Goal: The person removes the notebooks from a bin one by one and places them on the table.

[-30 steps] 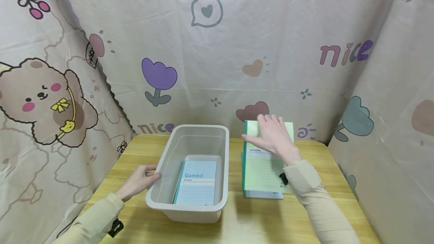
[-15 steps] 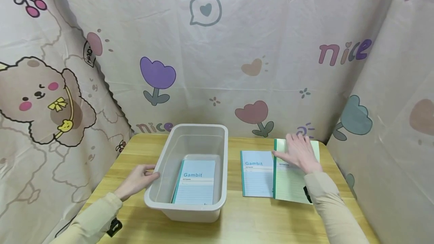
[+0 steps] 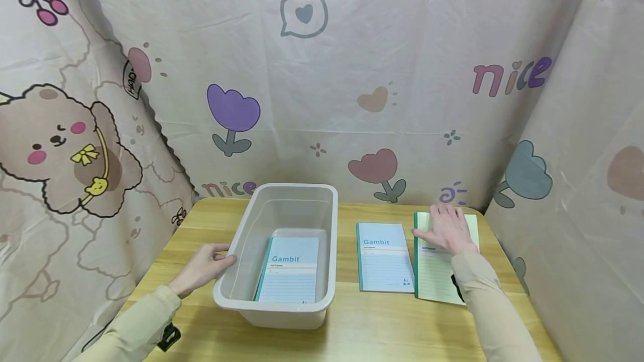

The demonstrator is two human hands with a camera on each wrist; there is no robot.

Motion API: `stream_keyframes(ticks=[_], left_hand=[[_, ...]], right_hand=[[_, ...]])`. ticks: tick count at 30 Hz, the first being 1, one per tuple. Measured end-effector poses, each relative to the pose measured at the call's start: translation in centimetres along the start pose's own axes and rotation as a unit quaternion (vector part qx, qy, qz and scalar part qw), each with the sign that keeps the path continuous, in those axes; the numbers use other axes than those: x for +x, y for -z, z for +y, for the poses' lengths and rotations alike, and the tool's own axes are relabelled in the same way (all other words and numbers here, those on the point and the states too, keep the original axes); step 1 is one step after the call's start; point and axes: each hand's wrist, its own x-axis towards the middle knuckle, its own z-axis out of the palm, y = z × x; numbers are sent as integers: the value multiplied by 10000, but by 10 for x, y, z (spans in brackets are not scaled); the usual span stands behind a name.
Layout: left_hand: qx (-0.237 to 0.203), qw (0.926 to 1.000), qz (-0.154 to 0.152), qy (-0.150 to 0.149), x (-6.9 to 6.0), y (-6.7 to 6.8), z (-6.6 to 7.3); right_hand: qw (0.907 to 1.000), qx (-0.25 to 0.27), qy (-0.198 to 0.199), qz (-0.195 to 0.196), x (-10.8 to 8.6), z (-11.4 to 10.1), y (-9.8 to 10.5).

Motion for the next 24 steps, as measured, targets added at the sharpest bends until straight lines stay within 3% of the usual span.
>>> stream_keyframes(ticks=[7,12,19,24], left_hand=[[26,10000,53,34,0,0,1],[-12,10000,9,46,-1,0,2],[-2,10000,31,46,-1,0,3],[15,10000,29,88,-1,0,3]], right_hand=[[10000,-12,-11,68,7,8,-7],[9991,70,70,412,10,3,-9],[9981,159,209,551,18,-22,2],[9970,389,401,526,26,-58,12]])
